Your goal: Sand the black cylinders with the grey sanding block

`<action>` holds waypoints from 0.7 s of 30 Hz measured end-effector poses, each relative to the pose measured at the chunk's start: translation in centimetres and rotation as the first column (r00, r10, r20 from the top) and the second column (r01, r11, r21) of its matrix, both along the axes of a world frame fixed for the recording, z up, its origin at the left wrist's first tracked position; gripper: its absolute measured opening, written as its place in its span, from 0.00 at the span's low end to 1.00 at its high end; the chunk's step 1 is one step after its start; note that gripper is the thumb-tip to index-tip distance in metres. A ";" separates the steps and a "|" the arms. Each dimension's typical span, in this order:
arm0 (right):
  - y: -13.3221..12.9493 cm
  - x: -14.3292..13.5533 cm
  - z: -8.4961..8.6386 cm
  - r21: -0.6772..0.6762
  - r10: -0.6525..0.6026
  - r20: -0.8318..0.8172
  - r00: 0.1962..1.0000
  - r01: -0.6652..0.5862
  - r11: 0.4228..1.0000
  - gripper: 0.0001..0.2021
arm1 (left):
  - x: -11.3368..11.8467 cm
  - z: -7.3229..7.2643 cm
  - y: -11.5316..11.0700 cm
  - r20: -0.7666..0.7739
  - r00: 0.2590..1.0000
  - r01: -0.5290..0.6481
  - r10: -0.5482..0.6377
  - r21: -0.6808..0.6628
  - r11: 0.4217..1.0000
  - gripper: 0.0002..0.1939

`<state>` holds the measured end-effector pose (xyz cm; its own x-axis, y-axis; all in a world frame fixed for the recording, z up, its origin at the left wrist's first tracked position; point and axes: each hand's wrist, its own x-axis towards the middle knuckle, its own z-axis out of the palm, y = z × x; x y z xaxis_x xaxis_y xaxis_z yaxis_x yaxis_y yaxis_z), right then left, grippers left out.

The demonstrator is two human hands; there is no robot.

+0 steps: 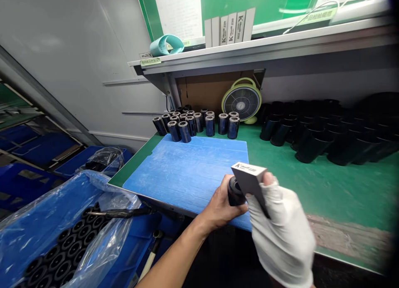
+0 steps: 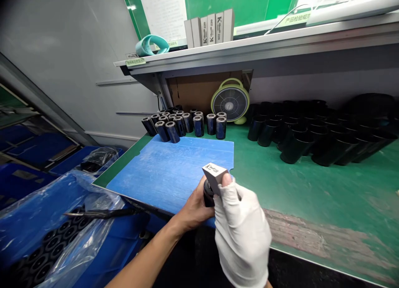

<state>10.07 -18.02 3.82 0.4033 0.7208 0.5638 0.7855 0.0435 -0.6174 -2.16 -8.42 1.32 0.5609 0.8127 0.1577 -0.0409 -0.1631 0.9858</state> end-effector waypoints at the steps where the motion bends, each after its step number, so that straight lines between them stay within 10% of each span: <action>1: -0.3 -0.4 -0.2 0.006 0.016 0.010 1.000 -0.016 1.000 0.29 | 0.0 0.0 0.0 0.003 1.000 0.004 -0.004 0.005 1.000 0.27; 7: -2.7 -0.1 -1.8 0.140 -0.060 0.034 0.998 0.055 0.989 0.35 | -0.3 -0.3 0.2 -0.033 0.999 0.018 -0.015 0.073 0.997 0.26; 13: 0.4 -0.7 -0.6 0.079 0.061 0.028 0.998 -0.063 0.995 0.33 | -0.3 -0.5 0.3 0.019 0.999 0.040 -0.041 0.033 0.999 0.27; 21: -2.2 1.2 0.8 0.054 0.062 0.160 0.985 -0.071 0.996 0.38 | -0.6 0.0 0.4 -0.024 0.999 0.041 -0.040 0.062 0.997 0.25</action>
